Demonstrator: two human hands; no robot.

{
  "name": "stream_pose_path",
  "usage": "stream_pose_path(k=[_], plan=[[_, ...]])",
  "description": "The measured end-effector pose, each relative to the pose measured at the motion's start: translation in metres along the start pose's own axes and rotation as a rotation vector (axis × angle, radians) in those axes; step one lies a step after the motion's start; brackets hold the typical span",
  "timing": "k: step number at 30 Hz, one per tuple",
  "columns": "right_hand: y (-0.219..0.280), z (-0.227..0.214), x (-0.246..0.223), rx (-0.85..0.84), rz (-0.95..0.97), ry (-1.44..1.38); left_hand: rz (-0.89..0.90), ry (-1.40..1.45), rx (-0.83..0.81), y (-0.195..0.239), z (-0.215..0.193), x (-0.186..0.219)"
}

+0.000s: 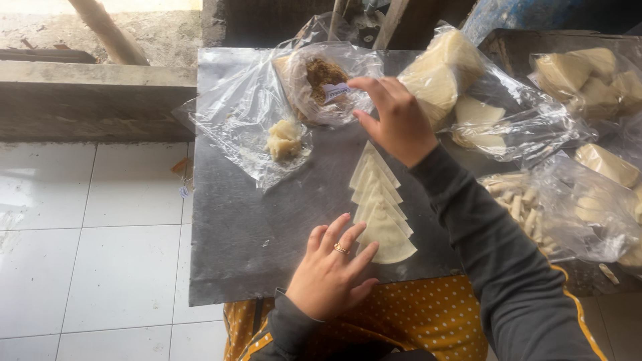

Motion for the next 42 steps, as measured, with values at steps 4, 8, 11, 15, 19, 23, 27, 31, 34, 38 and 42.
stream_pose_path(k=[4, 8, 11, 15, 19, 23, 27, 31, 34, 38, 42], plan=[[-0.034, 0.029, 0.017, -0.069, -0.164, 0.179, -0.003, 0.035, 0.007, 0.002, -0.004, -0.002], [-0.039, 0.055, 0.026, -0.236, -0.038, 0.237, -0.005, 0.061, -0.001, 0.001, -0.005, -0.003], [-0.034, 0.07, 0.033, -0.179, -0.016, 0.28, 0.001, 0.067, 0.003, 0.002, -0.005, -0.004], [-0.028, 0.09, 0.042, -0.126, 0.011, 0.277, 0.0, 0.077, -0.002, 0.003, -0.006, -0.005], [-0.027, 0.109, 0.05, -0.042, 0.04, 0.167, -0.002, 0.072, 0.005, 0.003, -0.007, -0.005], [-0.023, 0.111, 0.062, 0.036, 0.078, 0.028, -0.005, 0.066, 0.007, 0.003, -0.006, -0.005], [-0.017, 0.101, 0.068, 0.056, 0.154, -0.098, -0.008, 0.071, 0.009, 0.005, -0.004, -0.006], [-0.008, 0.082, 0.063, 0.028, 0.313, -0.316, -0.01, 0.058, 0.009, 0.005, -0.001, -0.006], [0.015, 0.061, 0.052, 0.007, 0.36, -0.506, -0.013, 0.054, 0.009, 0.007, -0.001, -0.006], [0.051, 0.033, 0.042, -0.027, 0.387, -0.751, -0.014, 0.054, 0.008, 0.006, -0.001, -0.006], [0.099, 0.005, 0.03, -0.111, 0.404, -0.855, -0.017, 0.049, 0.026, 0.004, -0.002, -0.004]])
Point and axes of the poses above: each hand's wrist, its own y-axis away from the middle knuckle, its own z-axis out of the palm, x = y × z, the point moved 1 cm from there along -y, towards the middle knuckle, and after that the axes turned 9 degrees about y, right-handed, at the moved point
